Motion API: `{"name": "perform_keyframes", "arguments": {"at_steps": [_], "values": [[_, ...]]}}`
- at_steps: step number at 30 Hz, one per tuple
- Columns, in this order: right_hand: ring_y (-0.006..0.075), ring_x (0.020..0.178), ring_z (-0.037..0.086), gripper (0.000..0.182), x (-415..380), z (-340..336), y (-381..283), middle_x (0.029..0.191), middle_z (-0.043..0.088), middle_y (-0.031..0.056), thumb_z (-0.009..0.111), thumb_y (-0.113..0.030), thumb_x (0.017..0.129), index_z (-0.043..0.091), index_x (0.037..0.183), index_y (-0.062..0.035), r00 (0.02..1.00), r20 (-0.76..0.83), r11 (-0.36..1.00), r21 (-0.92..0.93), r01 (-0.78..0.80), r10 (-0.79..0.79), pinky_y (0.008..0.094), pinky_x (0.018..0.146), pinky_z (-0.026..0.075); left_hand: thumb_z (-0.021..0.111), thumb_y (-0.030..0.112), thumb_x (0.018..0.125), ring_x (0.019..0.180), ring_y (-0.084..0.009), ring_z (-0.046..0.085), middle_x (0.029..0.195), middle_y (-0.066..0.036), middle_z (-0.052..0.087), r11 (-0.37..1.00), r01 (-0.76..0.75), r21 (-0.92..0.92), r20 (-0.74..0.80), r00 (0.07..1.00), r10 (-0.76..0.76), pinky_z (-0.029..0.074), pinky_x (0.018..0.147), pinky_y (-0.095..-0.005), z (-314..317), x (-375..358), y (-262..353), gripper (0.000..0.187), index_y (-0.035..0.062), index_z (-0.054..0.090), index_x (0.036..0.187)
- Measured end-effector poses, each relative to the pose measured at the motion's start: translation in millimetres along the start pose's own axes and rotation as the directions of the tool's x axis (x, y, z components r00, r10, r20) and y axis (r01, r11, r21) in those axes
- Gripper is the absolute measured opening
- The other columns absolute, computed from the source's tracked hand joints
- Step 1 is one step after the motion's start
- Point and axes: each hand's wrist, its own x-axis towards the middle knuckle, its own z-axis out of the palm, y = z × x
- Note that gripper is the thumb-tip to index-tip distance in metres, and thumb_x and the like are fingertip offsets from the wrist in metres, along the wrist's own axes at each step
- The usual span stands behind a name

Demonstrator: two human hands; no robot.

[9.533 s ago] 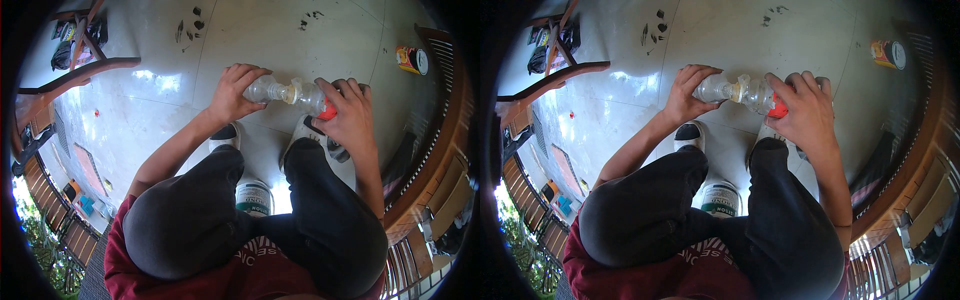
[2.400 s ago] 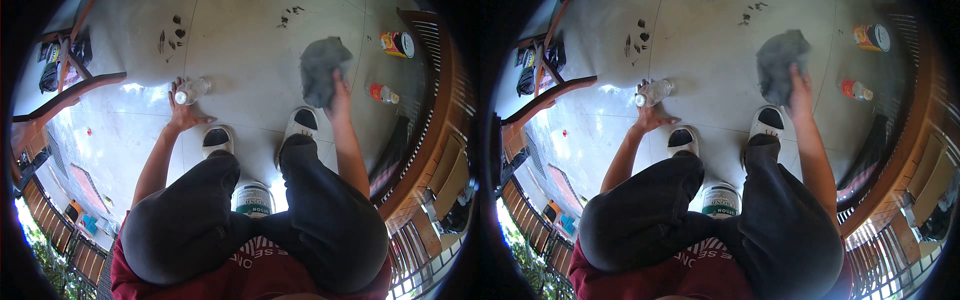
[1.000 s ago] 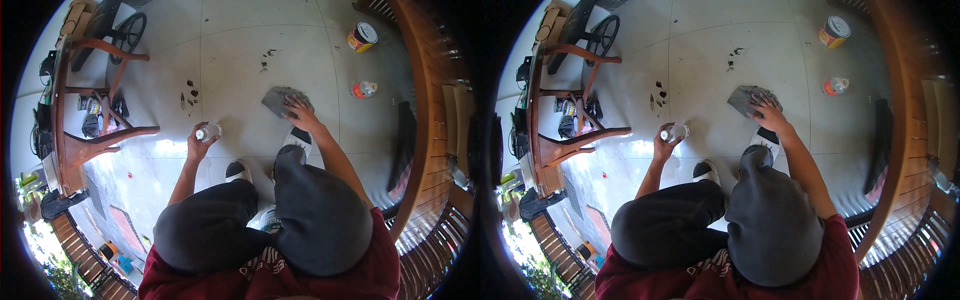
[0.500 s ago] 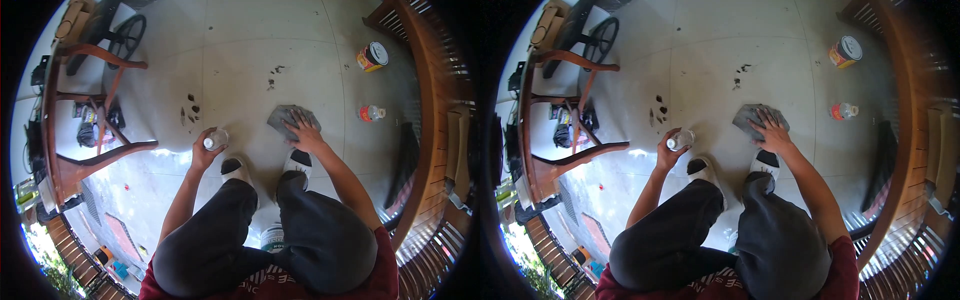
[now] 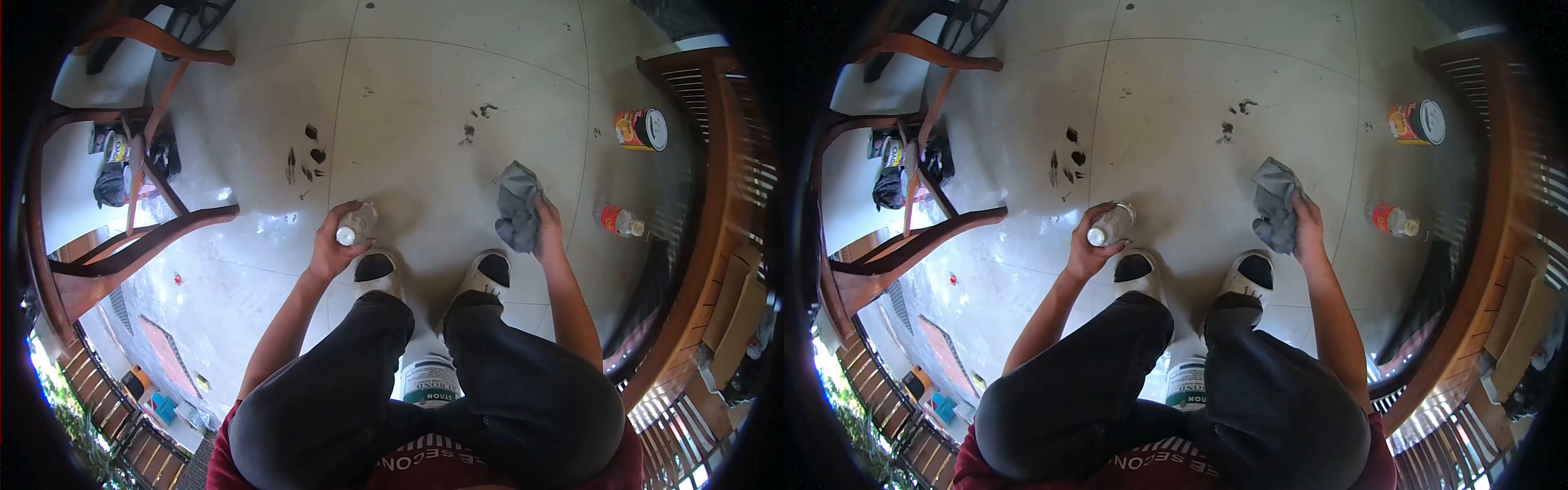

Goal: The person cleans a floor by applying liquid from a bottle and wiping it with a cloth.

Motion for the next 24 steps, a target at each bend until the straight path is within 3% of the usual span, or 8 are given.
{"name": "perform_keyframes", "arguments": {"at_steps": [2,5,8,11,14,17,21,24], "values": [[0.0253,0.107,0.070,0.059,-10.4,-2.7,-8.7,0.122,0.071,0.0131,0.060,-0.048,0.106,0.058,0.143,-0.0026,0.994,-0.017,0.953,0.287,-0.100,0.110,0.0436,0.089,0.060,0.096,0.012,0.072,0.125,-0.0273,0.067,0.137,-0.014,0.067,1.000,0.000,0.026,0.022,1.000,-0.001,0.052,0.108,-0.0384,-1.9,3.4,-6.2,0.079,0.0062,0.057,0.140],[0.0259,0.102,0.071,0.058,-28.1,-7.4,-26.7,0.122,0.071,0.0150,0.061,-0.045,0.106,0.057,0.142,-0.0004,0.985,0.047,0.882,0.438,-0.172,0.168,0.0447,0.086,0.061,0.098,0.015,0.070,0.120,-0.0324,0.070,0.133,-0.013,0.069,0.999,-0.018,0.048,0.001,1.000,0.018,0.056,0.103,-0.0407,-2.3,4.9,-7.3,0.077,0.0092,0.060,0.136],[0.0212,0.090,0.067,0.061,-17.5,-28.9,-21.9,0.118,0.069,0.0107,0.063,-0.048,0.103,0.056,0.145,-0.0049,0.982,-0.129,0.985,0.118,-0.125,0.140,0.0406,0.079,0.060,0.098,0.015,0.070,0.120,-0.0319,0.070,0.132,-0.013,0.069,0.999,-0.031,0.033,-0.015,0.999,0.032,0.057,0.102,-0.0405,0.0,4.8,-10.1,0.077,0.0095,0.060,0.136],[0.0207,0.086,0.068,0.056,-10.9,-20.7,-31.5,0.114,0.070,0.0103,0.068,-0.043,0.102,0.059,0.142,-0.0051,0.964,-0.259,0.998,0.003,-0.059,0.058,0.0392,0.073,0.060,0.098,0.012,0.070,0.121,-0.0283,0.069,0.132,-0.014,0.070,0.998,-0.003,0.056,0.016,1.000,0.003,0.054,0.105,-0.0383,-2.7,5.4,-4.9,0.078,0.0062,0.058,0.138],[0.0203,0.086,0.069,0.051,-1.2,-22.2,-26.3,0.112,0.070,0.0105,0.071,-0.039,0.101,0.062,0.137,-0.0042,0.989,-0.148,0.951,-0.303,-0.068,0.024,0.0391,0.073,0.060,0.097,0.012,0.070,0.121,-0.0288,0.069,0.132,-0.014,0.071,0.997,-0.021,0.068,0.019,1.000,0.020,0.054,0.106,-0.0391,-4.4,6.6,-4.7,0.078,0.0061,0.058,0.137],[0.0189,0.105,0.070,0.053,-9.6,-1.2,-30.8,0.119,0.073,0.0107,0.073,-0.036,0.101,0.064,0.137,0.0018,0.975,-0.086,0.938,-0.266,-0.220,0.204,0.0338,0.090,0.058,0.097,0.013,0.071,0.122,-0.0293,0.069,0.133,-0.014,0.070,0.999,0.019,0.044,0.016,1.000,-0.020,0.054,0.106,-0.0396,-3.3,5.1,-5.2,0.078,0.0061,0.058,0.138],[0.0155,0.088,0.069,0.048,7.0,-35.1,3.4,0.106,0.072,0.0102,0.067,-0.044,0.103,0.070,0.131,-0.0051,0.976,-0.101,0.879,-0.424,-0.217,0.192,0.0328,0.076,0.059,0.098,0.015,0.071,0.122,-0.0297,0.068,0.132,-0.015,0.070,0.998,0.003,0.055,0.012,1.000,-0.004,0.053,0.107,-0.0396,-1.8,5.1,-8.8,0.078,0.0057,0.058,0.138],[0.0284,0.083,0.072,0.038,-4.3,7.2,-38.2,0.096,0.075,0.0107,0.073,-0.040,0.099,0.076,0.107,-0.0033,0.978,-0.125,0.292,-0.941,-0.169,0.165,0.0392,0.080,0.058,0.098,0.015,0.071,0.123,-0.0296,0.068,0.132,-0.014,0.070,0.996,-0.011,0.091,0.015,1.000,0.010,0.053,0.107,-0.0399,-3.5,6.5,-5.0,0.078,0.0058,0.058,0.137]]}}
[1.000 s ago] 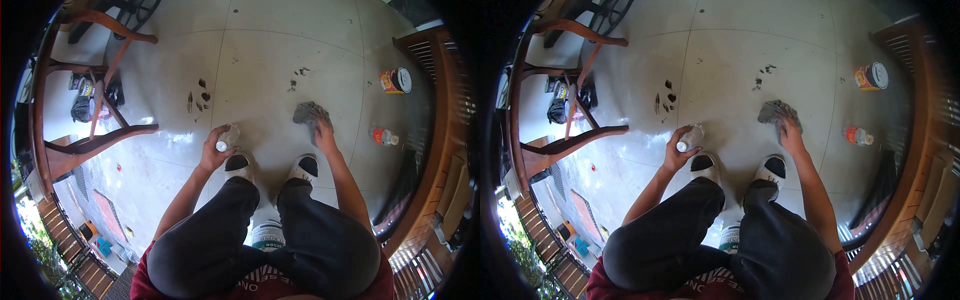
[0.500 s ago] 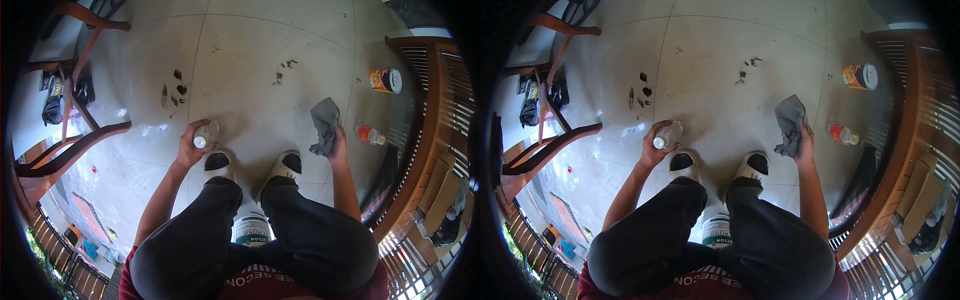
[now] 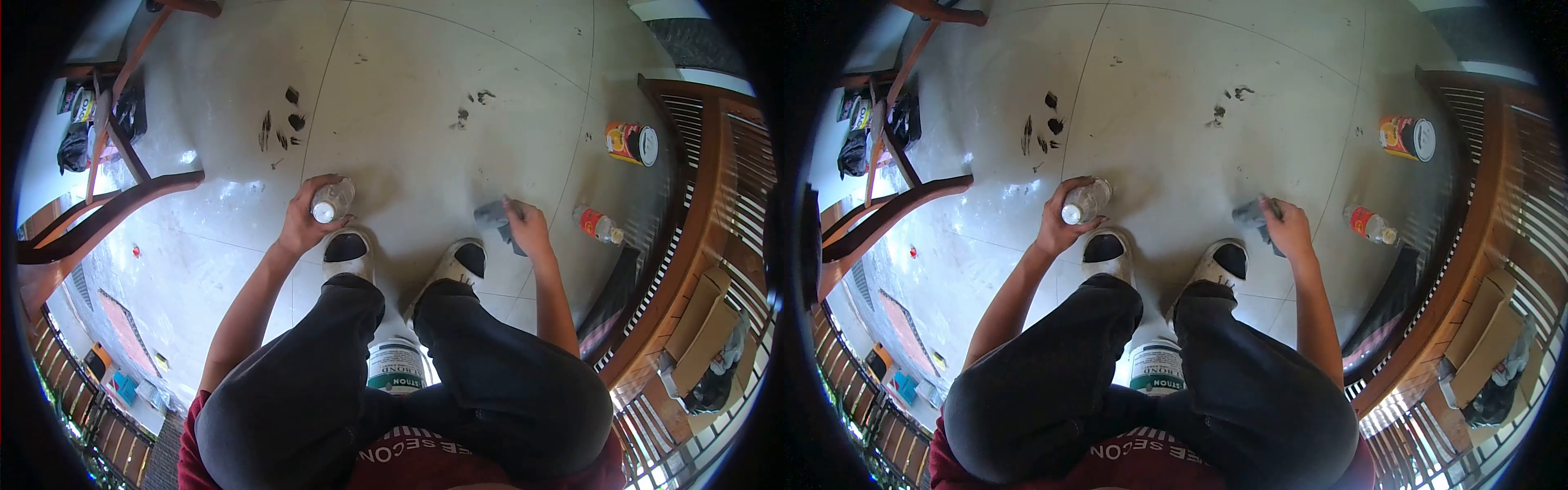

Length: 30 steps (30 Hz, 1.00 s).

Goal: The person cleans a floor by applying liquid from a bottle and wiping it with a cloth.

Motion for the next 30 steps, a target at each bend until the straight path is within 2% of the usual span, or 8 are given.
{"name": "perform_keyframes", "arguments": {"at_steps": [2,4,6,8,10,13,22,30], "values": [[0.0365,0.084,0.072,0.035,11.8,17.7,12.5,0.094,0.074,0.0135,0.076,-0.035,0.094,0.074,0.114,-0.0056,0.858,-0.235,0.871,-0.318,0.375,-0.456,0.0442,0.079,0.059,0.098,0.015,0.071,0.123,-0.0300,0.068,0.132,-0.014,0.070,1.000,0.003,-0.011,-0.004,1.000,-0.003,0.052,0.107,-0.0400,-0.4,-0.7,-0.3,0.078,0.0059,0.058,0.137],[0.0418,0.088,0.073,0.042,23.9,21.5,20.5,0.095,0.074,0.0162,0.078,-0.030,0.089,0.070,0.123,-0.0077,0.778,-0.268,0.786,-0.454,0.418,-0.569,0.0481,0.081,0.059,0.098,0.015,0.071,0.123,-0.0302,0.068,0.132,-0.014,0.070,0.999,0.007,-0.034,-0.008,1.000,-0.007,0.052,0.107,-0.0400,1.5,-1.2,-1.6,0.078,0.0060,0.058,0.137],[0.0443,0.094,0.073,0.056,36.5,13.1,-14.8,0.101,0.075,0.0187,0.079,-0.026,0.085,0.063,0.135,-0.0096,0.908,-0.226,0.893,-0.372,0.255,-0.354,0.0507,0.084,0.059,0.098,0.015,0.071,0.122,-0.0303,0.068,0.132,-0.014,0.070,0.998,0.015,-0.062,-0.010,1.000,-0.016,0.052,0.107,-0.0401,3.5,-2.4,-3.7,0.078,0.0060,0.057,0.137],[0.0448,0.101,0.072,0.081,54.4,0.8,-42.9,0.107,0.074,0.0219,0.079,-0.024,0.084,0.043,0.157,-0.0157,0.924,-0.182,0.885,-0.396,0.244,-0.336,0.0512,0.087,0.059,0.098,0.015,0.071,0.122,-0.0298,0.068,0.132,-0.014,0.070,0.998,0.025,-0.064,-0.008,1.000,-0.026,0.052,0.107,-0.0399,3.4,-1.7,-1.0,0.078,0.0060,0.057,0.137],[0.0439,0.103,0.072,0.093,73.9,-10.7,-70.2,0.109,0.074,0.0242,0.077,-0.023,0.084,0.031,0.165,-0.0216,0.910,-0.166,0.833,-0.489,0.258,-0.379,0.0520,0.090,0.059,0.097,0.015,0.071,0.121,-0.0304,0.069,0.132,-0.014,0.070,0.997,0.028,-0.066,-0.008,1.000,-0.029,0.054,0.105,-0.0401,2.3,-1.9,-0.2,0.077,0.0069,0.058,0.137],[0.0426,0.105,0.073,0.102,97.7,-24.1,-108.0,0.112,0.074,0.0230,0.076,-0.023,0.083,0.022,0.169,-0.0266,0.951,-0.117,0.823,-0.539,0.181,-0.286,0.0516,0.091,0.060,0.097,0.015,0.071,0.119,-0.0307,0.070,0.131,-0.013,0.069,0.997,0.027,-0.072,-0.012,1.000,-0.028,0.055,0.104,-0.0401,2.8,-1.8,-1.9,0.076,0.0081,0.058,0.136],[0.0392,0.106,0.073,0.099,110.0,-20.3,-116.2,0.114,0.074,0.0205,0.070,-0.019,0.084,0.022,0.167,-0.0436,0.954,-0.019,0.753,-0.618,0.224,-0.299,0.0488,0.094,0.060,0.097,0.013,0.072,0.122,-0.0274,0.067,0.134,-0.014,0.069,0.997,0.026,-0.072,-0.001,1.000,-0.026,0.052,0.107,-0.0386,2.6,-3.0,-3.1,0.078,0.0065,0.057,0.139],[0.0391,0.102,0.074,0.095,111.3,-23.0,-113.1,0.107,0.075,0.0205,0.069,-0.020,0.085,0.026,0.166,-0.0458,0.957,-0.080,0.821,-0.538,0.193,-0.277,0.0484,0.094,0.060,0.097,0.012,0.070,0.122,-0.0320,0.069,0.134,-0.013,0.068,0.998,-0.003,-0.060,-0.014,1.000,0.002,0.055,0.105,-0.0400,2.6,-2.4,-1.0,0.077,0.0079,0.058,0.137]]}}
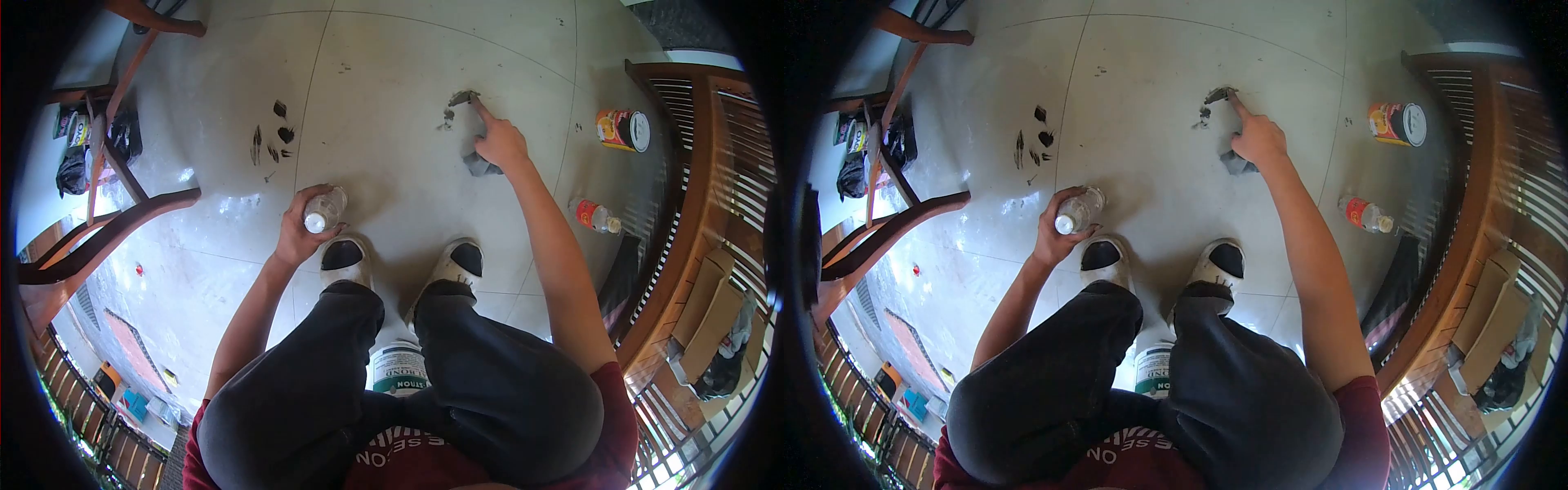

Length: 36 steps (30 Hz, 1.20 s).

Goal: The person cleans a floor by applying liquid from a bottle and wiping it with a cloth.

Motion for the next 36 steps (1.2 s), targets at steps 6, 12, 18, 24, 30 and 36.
{"name": "perform_keyframes", "arguments": {"at_steps": [6,12,18,24,30,36], "values": [[0.0370,0.106,0.073,0.094,-3.4,-1.9,-0.2,0.110,0.075,0.0178,0.070,-0.023,0.088,0.025,0.165,-0.0495,0.999,0.032,1.000,0.010,-0.011,0.011,0.0473,0.097,0.059,0.097,0.014,0.071,0.120,-0.0317,0.070,0.132,-0.013,0.069,1.000,0.000,-0.022,0.003,1.000,0.000,0.056,0.104,-0.0400,1.2,0.3,-3.1,0.077,0.0084,0.058,0.137],[0.0351,0.111,0.072,0.094,-7.3,-3.2,-4.1,0.115,0.074,0.0168,0.069,-0.022,0.088,0.024,0.165,-0.0508,0.999,0.037,0.999,0.032,-0.041,0.039,0.0467,0.098,0.059,0.096,0.010,0.071,0.124,-0.0281,0.067,0.134,-0.015,0.068,1.000,0.026,0.005,0.010,1.000,-0.026,0.052,0.108,-0.0394,0.4,-0.3,1.5,0.078,0.0065,0.057,0.138],[0.0365,0.108,0.073,0.092,-7.7,2.3,0.9,0.113,0.075,0.0173,0.068,-0.021,0.087,0.027,0.165,-0.0486,1.000,-0.016,0.999,0.049,-0.018,0.019,0.0473,0.098,0.059,0.097,0.014,0.071,0.121,-0.0326,0.069,0.133,-0.014,0.068,0.999,-0.008,0.031,-0.001,1.000,0.008,0.055,0.105,-0.0409,1.7,-0.7,-4.3,0.077,0.0085,0.058,0.137],[0.0357,0.108,0.073,0.091,-6.3,6.3,4.1,0.112,0.075,0.0151,0.069,-0.021,0.087,0.029,0.164,-0.0496,1.000,-0.013,0.998,0.057,-0.004,0.005,0.0459,0.098,0.059,0.096,0.012,0.072,0.125,-0.0280,0.066,0.135,-0.015,0.069,0.999,0.033,0.026,0.019,0.999,-0.034,0.051,0.109,-0.0394,0.1,-0.6,0.2,0.077,0.0056,0.057,0.138],[0.0341,0.106,0.074,0.090,-4.4,-0.6,-1.9,0.113,0.074,0.0144,0.068,-0.021,0.087,0.030,0.163,-0.0502,1.000,0.020,0.999,0.032,-0.011,0.011,0.0461,0.094,0.060,0.096,0.010,0.072,0.126,-0.0279,0.066,0.136,-0.015,0.068,0.999,0.037,-0.007,0.013,0.999,-0.037,0.050,0.110,-0.0394,2.7,-2.9,-7.9,0.076,0.0055,0.057,0.137],[0.0330,0.108,0.073,0.090,-4.1,3.8,2.8,0.114,0.074,0.0144,0.067,-0.019,0.086,0.031,0.163,-0.0502,1.000,0.005,1.000,0.027,0.003,-0.003,0.0463,0.094,0.061,0.095,0.009,0.072,0.126,-0.0275,0.066,0.136,-0.016,0.069,1.000,0.024,0.018,0.006,1.000,-0.024,0.050,0.110,-0.0395,2.8,-2.2,-9.1,0.076,0.0056,0.057,0.137]]}}
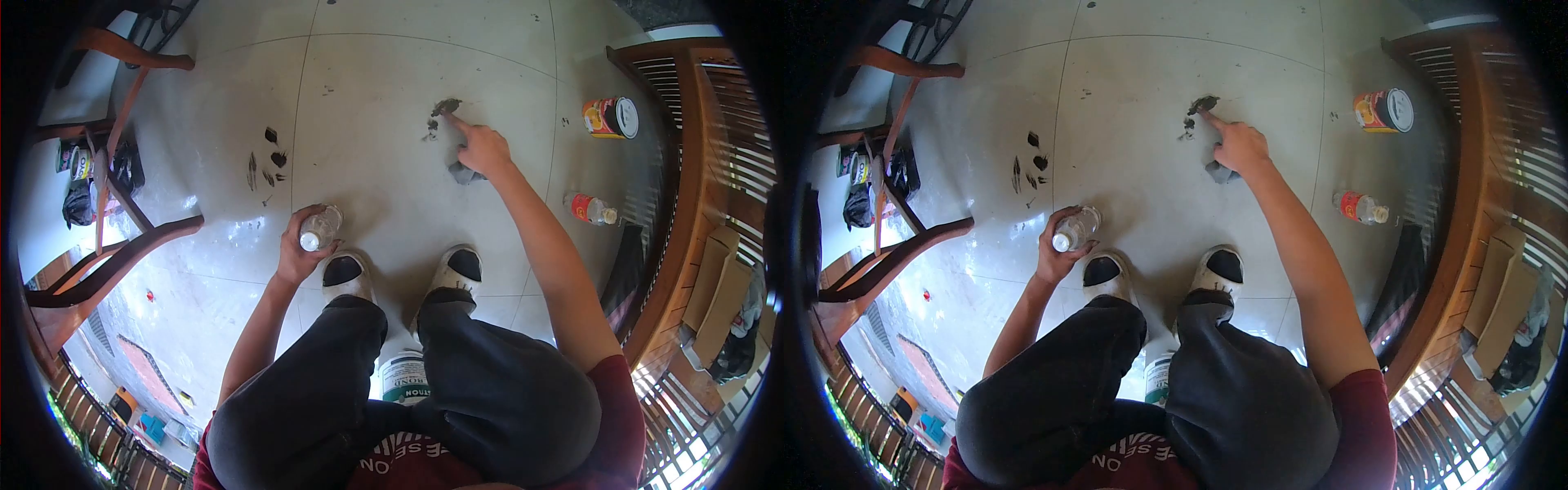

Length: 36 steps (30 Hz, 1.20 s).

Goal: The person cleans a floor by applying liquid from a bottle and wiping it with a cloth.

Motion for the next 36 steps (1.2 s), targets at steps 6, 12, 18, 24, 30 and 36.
{"name": "perform_keyframes", "arguments": {"at_steps": [6,12,18,24,30,36], "values": [[0.0330,0.107,0.074,0.091,-1.7,0.3,-0.9,0.111,0.075,0.0142,0.068,-0.018,0.086,0.031,0.163,-0.0503,1.000,0.009,1.000,0.006,0.011,-0.011,0.0464,0.093,0.061,0.094,0.009,0.072,0.125,-0.0274,0.066,0.135,-0.015,0.069,0.999,0.017,-0.036,-0.005,1.000,-0.017,0.050,0.110,-0.0395,1.6,-0.6,0.4,0.076,0.0056,0.057,0.138],[0.0337,0.104,0.075,0.092,-1.0,-1.1,-4.3,0.108,0.076,0.0142,0.069,-0.018,0.085,0.031,0.163,-0.0499,0.999,-0.010,1.000,-0.004,-0.031,0.031,0.0457,0.094,0.061,0.096,0.012,0.070,0.121,-0.0334,0.068,0.133,-0.016,0.067,0.999,-0.041,0.022,-0.021,0.999,0.042,0.055,0.104,-0.0411,2.6,0.0,-2.9,0.077,0.0071,0.057,0.136],[0.0328,0.105,0.074,0.091,0.5,-9.5,-12.7,0.108,0.076,0.0136,0.069,-0.018,0.086,0.031,0.163,-0.0492,1.000,0.025,0.999,-0.031,-0.010,0.011,0.0450,0.094,0.060,0.094,0.009,0.072,0.126,-0.0282,0.065,0.135,-0.016,0.068,0.998,0.030,-0.046,0.000,1.000,-0.030,0.049,0.111,-0.0399,2.0,-1.5,-0.4,0.076,0.0050,0.057,0.138],[0.0342,0.101,0.074,0.092,1.4,-2.0,-9.0,0.104,0.076,0.0149,0.068,-0.017,0.085,0.031,0.164,-0.0486,0.999,-0.014,0.999,0.032,-0.029,0.029,0.0465,0.092,0.060,0.097,0.014,0.071,0.122,-0.0328,0.068,0.134,-0.015,0.067,0.999,-0.035,-0.005,-0.010,0.999,0.035,0.054,0.105,-0.0404,1.1,-0.9,3.0,0.077,0.0078,0.057,0.136],[0.0366,0.098,0.075,0.092,3.3,-0.8,-0.4,0.100,0.076,0.0167,0.069,-0.016,0.084,0.034,0.162,-0.0505,0.999,-0.039,0.999,0.035,0.037,-0.035,0.0477,0.091,0.060,0.095,0.009,0.072,0.126,-0.0273,0.065,0.135,-0.015,0.067,0.998,-0.024,-0.059,0.004,1.000,0.025,0.049,0.110,-0.0393,0.6,-2.3,0.0,0.076,0.0050,0.057,0.138],[0.0369,0.102,0.074,0.090,-0.2,-2.1,5.2,0.109,0.073,0.0165,0.067,-0.016,0.085,0.034,0.161,-0.0525,0.992,0.043,0.992,-0.040,0.120,-0.119,0.0456,0.095,0.059,0.095,0.010,0.072,0.124,-0.0273,0.065,0.134,-0.015,0.068,0.999,-0.013,-0.051,0.006,1.000,0.013,0.050,0.109,-0.0393,0.1,-2.2,3.2,0.076,0.0056,0.057,0.138]]}}
